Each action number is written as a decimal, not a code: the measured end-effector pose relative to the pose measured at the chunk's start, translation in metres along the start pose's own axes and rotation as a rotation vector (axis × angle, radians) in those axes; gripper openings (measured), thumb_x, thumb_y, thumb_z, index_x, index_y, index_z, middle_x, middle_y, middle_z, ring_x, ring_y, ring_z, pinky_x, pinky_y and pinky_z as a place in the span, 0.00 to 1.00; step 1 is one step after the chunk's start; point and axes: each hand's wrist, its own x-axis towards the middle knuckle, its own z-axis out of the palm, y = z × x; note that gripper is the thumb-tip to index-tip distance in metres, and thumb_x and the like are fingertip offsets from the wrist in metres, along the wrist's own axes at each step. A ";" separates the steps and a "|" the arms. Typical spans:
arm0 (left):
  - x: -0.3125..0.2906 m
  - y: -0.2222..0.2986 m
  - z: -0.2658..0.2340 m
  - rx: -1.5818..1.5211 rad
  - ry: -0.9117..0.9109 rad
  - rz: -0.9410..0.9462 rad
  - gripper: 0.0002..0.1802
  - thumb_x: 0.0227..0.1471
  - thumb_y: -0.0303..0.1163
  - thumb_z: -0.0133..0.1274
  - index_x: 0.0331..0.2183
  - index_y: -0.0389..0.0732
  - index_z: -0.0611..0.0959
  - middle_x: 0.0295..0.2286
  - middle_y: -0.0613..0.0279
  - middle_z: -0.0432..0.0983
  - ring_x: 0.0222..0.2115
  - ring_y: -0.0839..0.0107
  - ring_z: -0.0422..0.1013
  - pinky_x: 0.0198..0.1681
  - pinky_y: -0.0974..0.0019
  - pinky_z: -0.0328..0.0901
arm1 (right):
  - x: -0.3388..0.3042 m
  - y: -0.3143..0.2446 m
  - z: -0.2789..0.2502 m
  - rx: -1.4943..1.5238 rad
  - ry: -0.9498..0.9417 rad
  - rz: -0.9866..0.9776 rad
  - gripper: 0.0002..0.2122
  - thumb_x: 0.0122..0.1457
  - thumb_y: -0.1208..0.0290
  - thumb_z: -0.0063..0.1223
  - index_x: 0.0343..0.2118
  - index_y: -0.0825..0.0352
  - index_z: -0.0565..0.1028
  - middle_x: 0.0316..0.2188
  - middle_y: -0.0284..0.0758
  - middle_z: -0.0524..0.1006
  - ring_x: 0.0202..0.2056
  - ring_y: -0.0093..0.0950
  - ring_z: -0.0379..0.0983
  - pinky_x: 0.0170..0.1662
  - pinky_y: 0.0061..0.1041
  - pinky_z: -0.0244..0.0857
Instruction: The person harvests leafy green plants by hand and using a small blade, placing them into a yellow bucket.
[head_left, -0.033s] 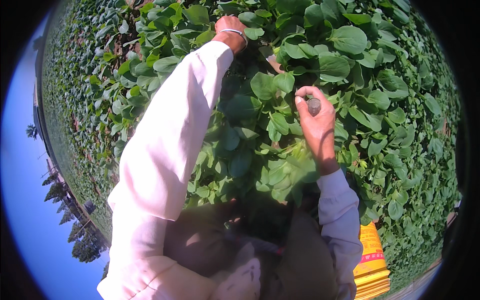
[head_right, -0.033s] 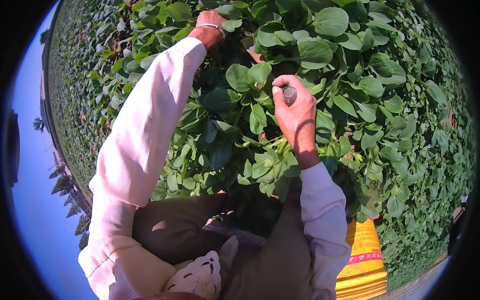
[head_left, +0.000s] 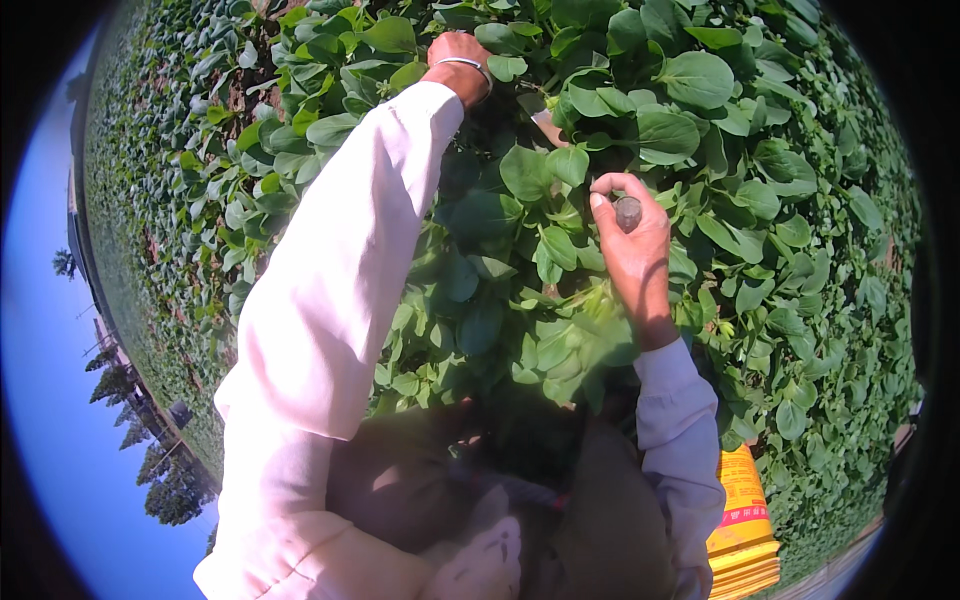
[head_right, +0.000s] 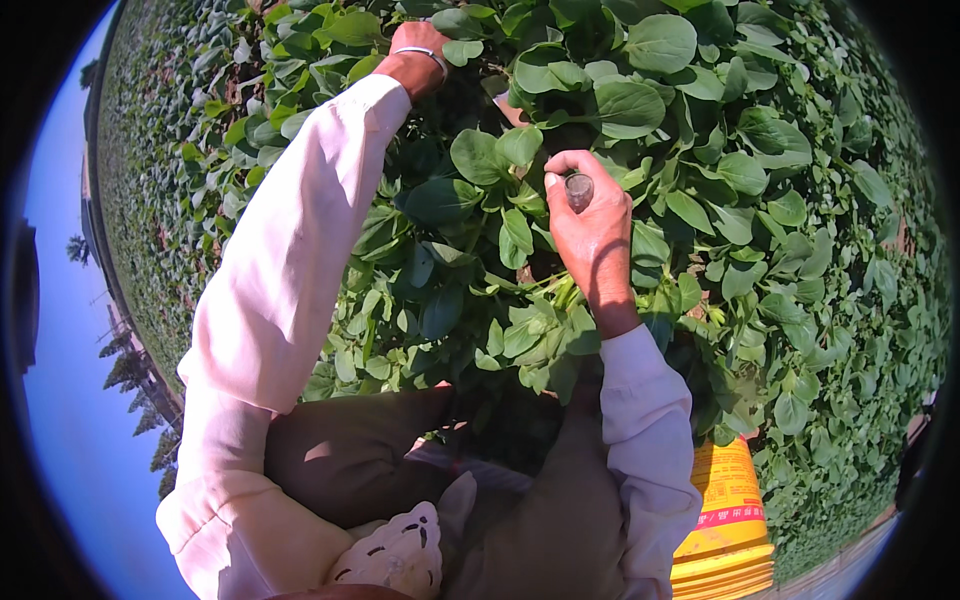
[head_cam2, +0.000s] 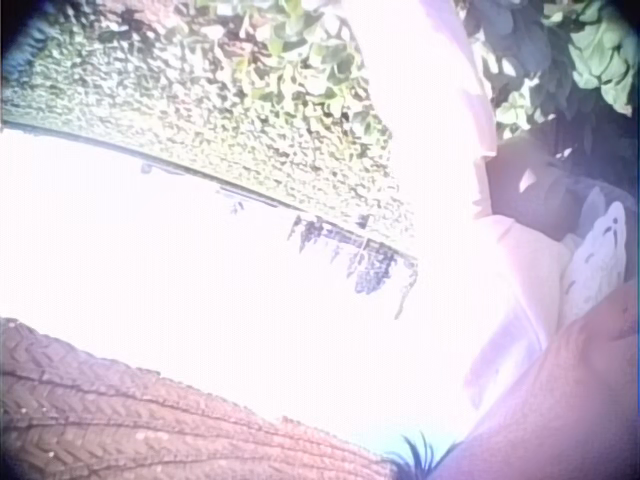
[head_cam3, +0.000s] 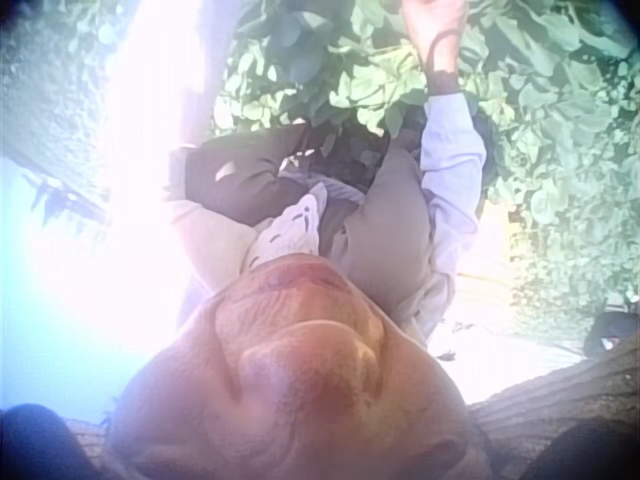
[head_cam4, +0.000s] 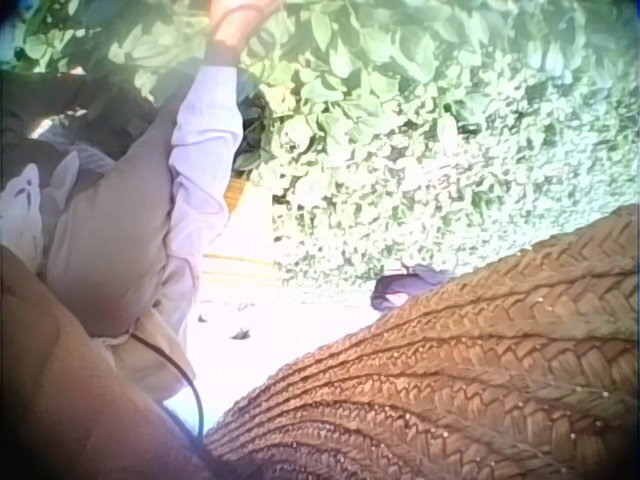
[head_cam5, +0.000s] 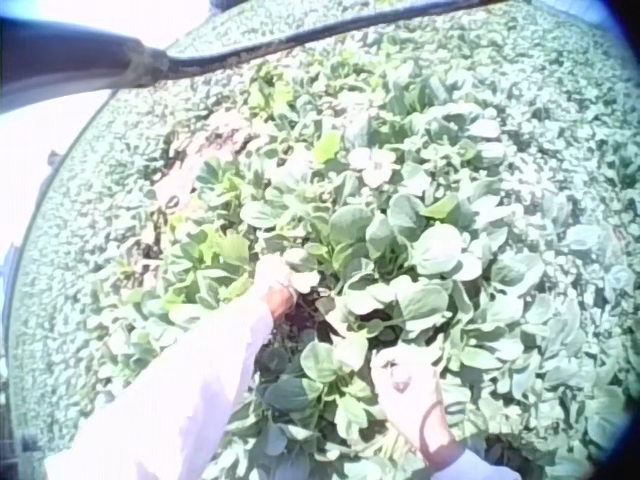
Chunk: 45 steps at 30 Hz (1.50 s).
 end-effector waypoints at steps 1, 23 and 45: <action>-0.002 -0.007 0.002 -0.035 0.028 0.007 0.13 0.50 0.37 0.50 0.37 0.48 0.84 0.37 0.63 0.80 0.38 0.63 0.77 0.32 0.57 0.72 | -0.001 -0.002 0.001 0.010 -0.008 -0.007 0.02 0.56 0.79 0.52 0.32 0.66 0.73 0.15 0.20 0.62 0.18 0.10 0.54 0.20 0.16 0.49; 0.004 -0.020 0.011 -0.304 0.626 0.014 0.10 0.47 0.34 0.49 0.31 0.39 0.80 0.24 0.50 0.77 0.25 0.51 0.74 0.28 0.52 0.67 | -0.003 0.000 0.002 0.027 -0.029 -0.014 0.02 0.57 0.79 0.51 0.31 0.66 0.72 0.15 0.20 0.61 0.18 0.11 0.54 0.21 0.15 0.49; 0.014 -0.018 0.024 -0.404 0.782 -0.106 0.14 0.50 0.35 0.50 0.38 0.38 0.77 0.32 0.54 0.77 0.29 0.53 0.76 0.31 0.55 0.70 | 0.000 0.004 -0.010 0.061 -0.061 0.038 0.02 0.56 0.80 0.51 0.31 0.66 0.73 0.15 0.20 0.60 0.18 0.10 0.53 0.20 0.15 0.48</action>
